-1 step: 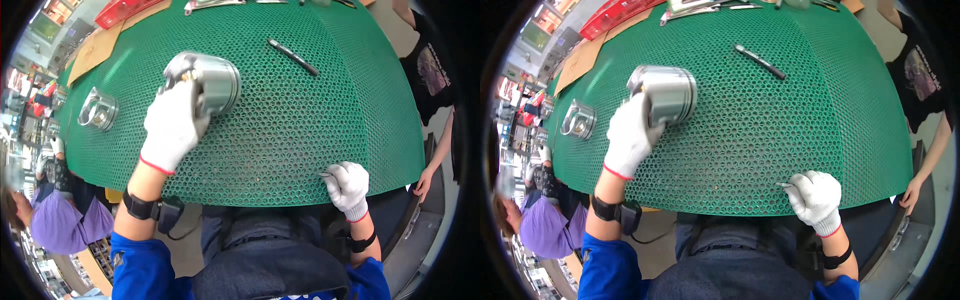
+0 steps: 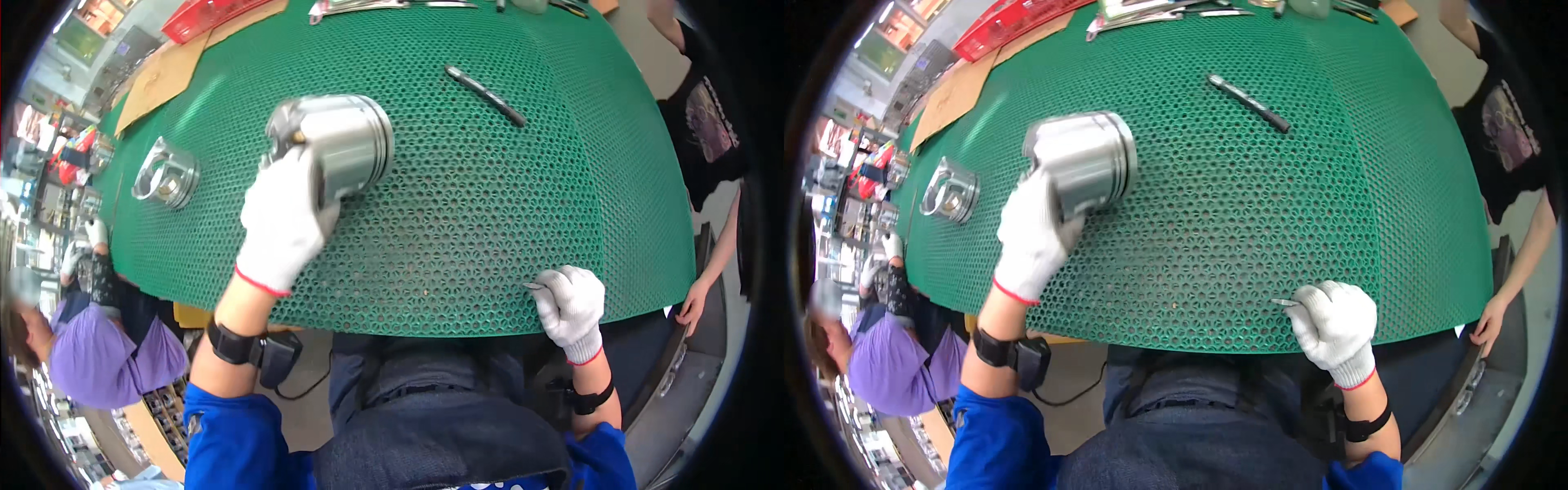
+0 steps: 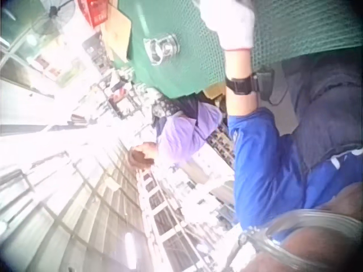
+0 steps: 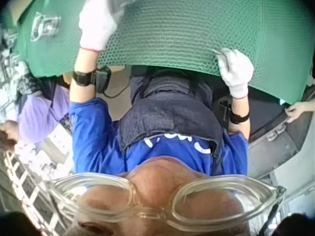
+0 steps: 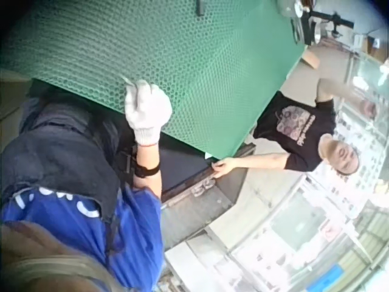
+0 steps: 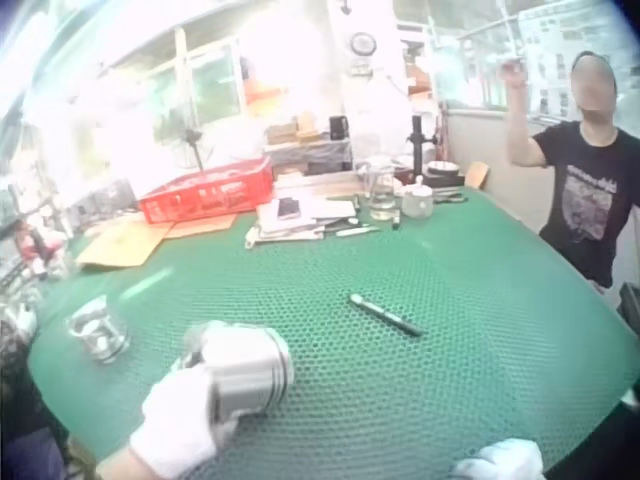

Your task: Assembling engine pistons by inserting components and organizing them into a transport cart.

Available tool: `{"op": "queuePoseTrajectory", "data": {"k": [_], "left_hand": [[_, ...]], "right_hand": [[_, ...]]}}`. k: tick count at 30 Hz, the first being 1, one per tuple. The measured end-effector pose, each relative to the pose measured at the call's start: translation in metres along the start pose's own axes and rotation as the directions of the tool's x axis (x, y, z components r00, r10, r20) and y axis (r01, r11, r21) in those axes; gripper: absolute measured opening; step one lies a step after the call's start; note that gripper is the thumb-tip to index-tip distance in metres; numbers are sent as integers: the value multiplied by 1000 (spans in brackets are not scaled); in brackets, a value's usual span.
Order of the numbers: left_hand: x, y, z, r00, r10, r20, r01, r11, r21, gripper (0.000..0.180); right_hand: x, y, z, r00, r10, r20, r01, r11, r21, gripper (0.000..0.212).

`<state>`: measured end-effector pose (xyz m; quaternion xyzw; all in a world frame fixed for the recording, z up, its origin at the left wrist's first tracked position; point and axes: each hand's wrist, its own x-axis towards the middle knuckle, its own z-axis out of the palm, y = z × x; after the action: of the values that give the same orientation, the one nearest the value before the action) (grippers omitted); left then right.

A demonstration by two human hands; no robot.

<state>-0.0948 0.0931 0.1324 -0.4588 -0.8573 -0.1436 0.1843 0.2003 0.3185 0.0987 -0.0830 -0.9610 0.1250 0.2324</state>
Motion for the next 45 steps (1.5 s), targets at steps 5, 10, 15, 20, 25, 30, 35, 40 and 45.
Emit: {"op": "queuePoseTrajectory", "data": {"k": [5, 10, 15, 20, 25, 30, 35, 40, 45], "left_hand": [[-122, 8, 12, 857, -498, 134, 479, 671, -566, 31], [-174, 35, -1, 982, -185, 25, 183, 926, -329, 30], [-190, 37, 20, 965, -259, -29, 197, 796, -573, 33], [-164, 35, -28, 992, -38, -122, -15, 916, -402, 33], [-113, 12, -57, 709, -327, 625, 350, -607, -714, 48], [-128, -1, -39, 775, -535, 337, 276, -193, -942, 85], [-126, -6, -20, 915, -401, 48, 288, 563, -775, 93], [-95, -1, -22, 901, -414, 127, 430, 814, -390, 28], [-66, 22, -67, 971, 224, -79, -231, 968, -95, 43]], "right_hand": [[-2, -2, 0, 999, 33, 1, -33, 999, -17, 12], [-2, -2, 1, 999, 17, 31, -15, 998, -53, 9], [-3, -8, 7, 1000, 20, -21, -22, 994, -109, 8], [-2, -10, 11, 1000, 11, -27, -14, 989, -144, 8], [-7, -6, 7, 998, 17, -53, -26, 984, -174, 7], [-3, -8, 7, 999, -3, -54, -6, 987, -159, 6], [-5, -9, 6, 999, 34, -32, -38, 990, -136, 5], [-1, -11, 8, 998, 57, -26, -61, 988, -145, 6], [1, -10, 7, 997, 53, -51, -58, 992, -112, 7]]}}
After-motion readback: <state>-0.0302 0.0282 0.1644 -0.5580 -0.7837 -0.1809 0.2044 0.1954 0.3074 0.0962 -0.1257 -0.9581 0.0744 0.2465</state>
